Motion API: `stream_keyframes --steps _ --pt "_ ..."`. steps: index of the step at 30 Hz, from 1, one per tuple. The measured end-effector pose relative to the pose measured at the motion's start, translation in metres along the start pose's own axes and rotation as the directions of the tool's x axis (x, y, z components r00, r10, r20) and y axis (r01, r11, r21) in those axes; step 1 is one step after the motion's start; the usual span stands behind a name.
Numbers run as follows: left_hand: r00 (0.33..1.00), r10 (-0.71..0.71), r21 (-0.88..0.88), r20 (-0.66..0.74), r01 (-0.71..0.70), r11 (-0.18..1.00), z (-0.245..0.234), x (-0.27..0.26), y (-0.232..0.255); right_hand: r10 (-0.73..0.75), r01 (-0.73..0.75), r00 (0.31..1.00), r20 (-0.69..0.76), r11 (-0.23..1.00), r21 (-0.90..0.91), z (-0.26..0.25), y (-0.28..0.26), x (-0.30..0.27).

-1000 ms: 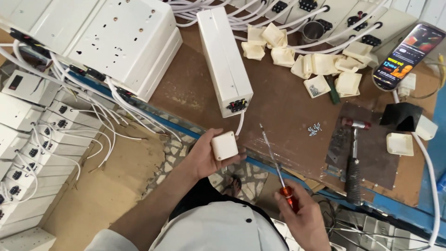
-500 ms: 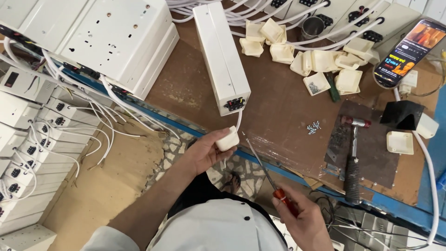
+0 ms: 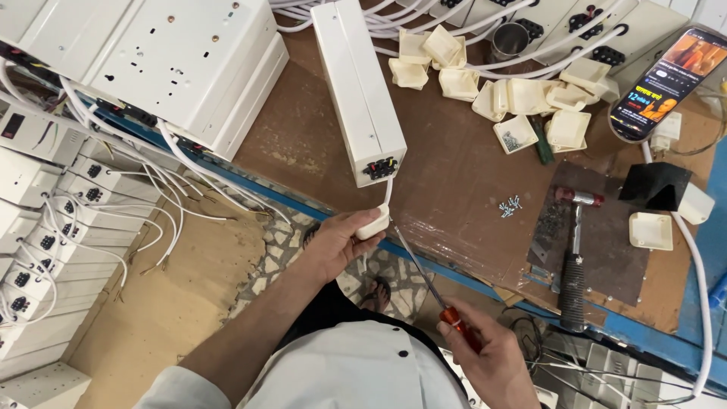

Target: Assembling and securing internal components and covers of electrical boxes using a screwdriver.

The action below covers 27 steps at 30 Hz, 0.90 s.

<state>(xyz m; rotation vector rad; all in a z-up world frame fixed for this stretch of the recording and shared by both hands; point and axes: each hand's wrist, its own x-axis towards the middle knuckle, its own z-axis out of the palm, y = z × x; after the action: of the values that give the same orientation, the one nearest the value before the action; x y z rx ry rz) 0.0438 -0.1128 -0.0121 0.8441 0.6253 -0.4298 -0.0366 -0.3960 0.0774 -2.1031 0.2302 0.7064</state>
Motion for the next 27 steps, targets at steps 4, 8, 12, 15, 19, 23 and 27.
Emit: stream_keyframes --steps 4,8,12,15,19,23,27 --pt "1.000 0.010 0.065 0.024 -0.012 0.998 0.003 0.000 -0.001 -0.016 0.016 1.000 0.002 1.000 0.020 0.000 0.008 0.001" --pt "1.000 -0.002 0.136 0.016 0.000 0.991 0.008 -0.002 0.000 -0.109 0.111 0.993 -0.043 0.992 0.055 0.002 0.007 0.002" --pt "0.999 0.024 0.119 0.047 -0.029 0.992 0.011 -0.003 -0.005 -0.199 0.193 0.965 -0.169 0.980 -0.053 0.009 0.010 0.004" --pt "0.999 0.037 0.079 0.012 -0.038 0.996 0.014 0.004 -0.006 -0.187 0.149 0.956 -0.227 0.973 -0.177 0.011 0.005 0.005" --pt "0.996 0.057 0.081 -0.070 -0.051 0.995 0.025 0.011 0.002 -0.235 0.203 0.936 -0.262 0.969 -0.143 0.014 0.001 0.009" --pt "0.988 0.082 0.001 -0.130 -0.083 0.997 0.031 0.024 0.010 -0.409 0.307 0.854 -0.323 0.896 -0.322 0.016 -0.021 0.014" --pt "0.980 0.111 -0.083 -0.167 -0.126 0.989 0.049 0.022 0.018 -0.320 0.266 0.895 -0.310 0.942 -0.204 0.024 -0.029 0.016"
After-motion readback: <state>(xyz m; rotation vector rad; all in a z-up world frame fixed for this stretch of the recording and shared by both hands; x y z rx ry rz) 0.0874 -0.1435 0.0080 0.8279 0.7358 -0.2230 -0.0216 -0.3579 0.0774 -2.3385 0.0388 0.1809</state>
